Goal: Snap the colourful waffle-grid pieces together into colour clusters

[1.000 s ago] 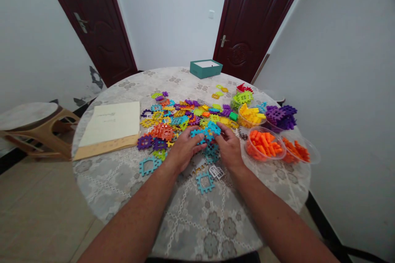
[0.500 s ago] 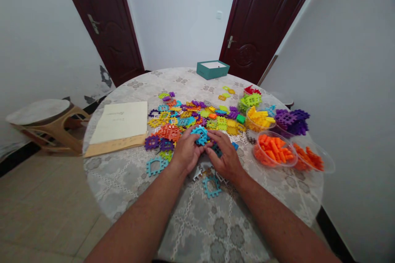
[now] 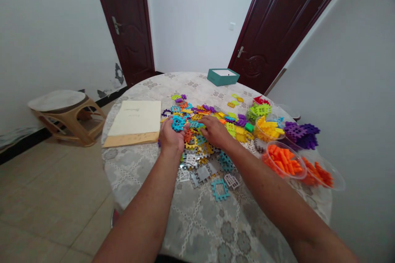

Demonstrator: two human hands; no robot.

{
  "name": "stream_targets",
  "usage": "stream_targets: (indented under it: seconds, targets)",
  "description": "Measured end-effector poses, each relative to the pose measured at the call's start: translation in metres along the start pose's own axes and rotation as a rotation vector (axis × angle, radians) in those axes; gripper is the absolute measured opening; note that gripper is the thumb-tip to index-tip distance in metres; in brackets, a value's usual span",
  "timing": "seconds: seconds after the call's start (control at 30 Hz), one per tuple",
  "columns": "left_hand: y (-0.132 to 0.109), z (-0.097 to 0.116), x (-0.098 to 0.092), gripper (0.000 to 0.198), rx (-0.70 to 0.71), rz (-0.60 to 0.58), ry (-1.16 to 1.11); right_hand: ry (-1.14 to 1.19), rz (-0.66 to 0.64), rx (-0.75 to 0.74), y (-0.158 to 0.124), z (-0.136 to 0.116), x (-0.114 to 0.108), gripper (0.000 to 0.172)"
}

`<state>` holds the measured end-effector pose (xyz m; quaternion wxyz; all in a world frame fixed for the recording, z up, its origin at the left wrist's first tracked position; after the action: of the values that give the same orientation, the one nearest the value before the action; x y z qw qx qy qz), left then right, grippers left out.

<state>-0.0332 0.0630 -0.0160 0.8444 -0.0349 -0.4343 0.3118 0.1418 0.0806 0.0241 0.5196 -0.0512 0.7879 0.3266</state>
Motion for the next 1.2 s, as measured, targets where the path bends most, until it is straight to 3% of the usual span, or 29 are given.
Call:
stream_targets:
  seconds: [0.17,0.27,0.4,0.47,0.6,0.73,0.87,1.03,1.2]
  targets:
    - [0.003,-0.007,-0.003,0.025,-0.035,0.007,0.029,-0.234,-0.175,0.092,0.023,0.001,0.033,0.038]
    - [0.004,-0.007,-0.003,0.025,-0.046,0.011,0.020,-0.277,-0.209,0.080,0.020,0.005,0.033,0.035]
    - [-0.001,-0.006,-0.002,0.022,-0.053,0.003,0.024,-0.205,-0.242,0.047,0.005,0.018,0.021,0.048]
    - [-0.005,-0.007,-0.001,0.022,-0.066,-0.012,0.040,-0.105,-0.187,0.033,-0.006,0.024,0.009,0.054]
    - [-0.012,-0.010,0.003,0.023,-0.103,-0.072,0.090,0.185,0.039,0.070,-0.032,0.031,-0.021,0.052]
    - [-0.019,-0.015,0.009,0.022,-0.146,-0.180,0.122,0.587,0.243,0.379,-0.057,0.046,-0.035,0.048]
    - [-0.029,-0.023,0.016,0.021,-0.283,-0.278,0.138,1.019,0.407,0.691,-0.073,0.058,-0.031,0.046]
    - [-0.047,-0.035,0.021,0.019,-0.492,-0.397,0.195,1.365,0.423,0.873,-0.085,0.068,-0.019,0.040]
    - [-0.064,-0.048,0.020,0.024,-0.549,-0.516,0.294,1.471,0.354,0.874,-0.093,0.068,-0.015,0.042]
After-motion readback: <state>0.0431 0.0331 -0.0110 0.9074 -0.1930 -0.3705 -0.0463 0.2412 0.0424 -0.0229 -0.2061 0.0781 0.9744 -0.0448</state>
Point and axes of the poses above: each hand's wrist, its own y-axis towards the middle knuckle, its own x-axis out of the palm, z = x × y, the point moved 6 cm from there along y, towards the middle knuckle, and after that the axes turned 8 degrees about z, right-handed, at the moved point
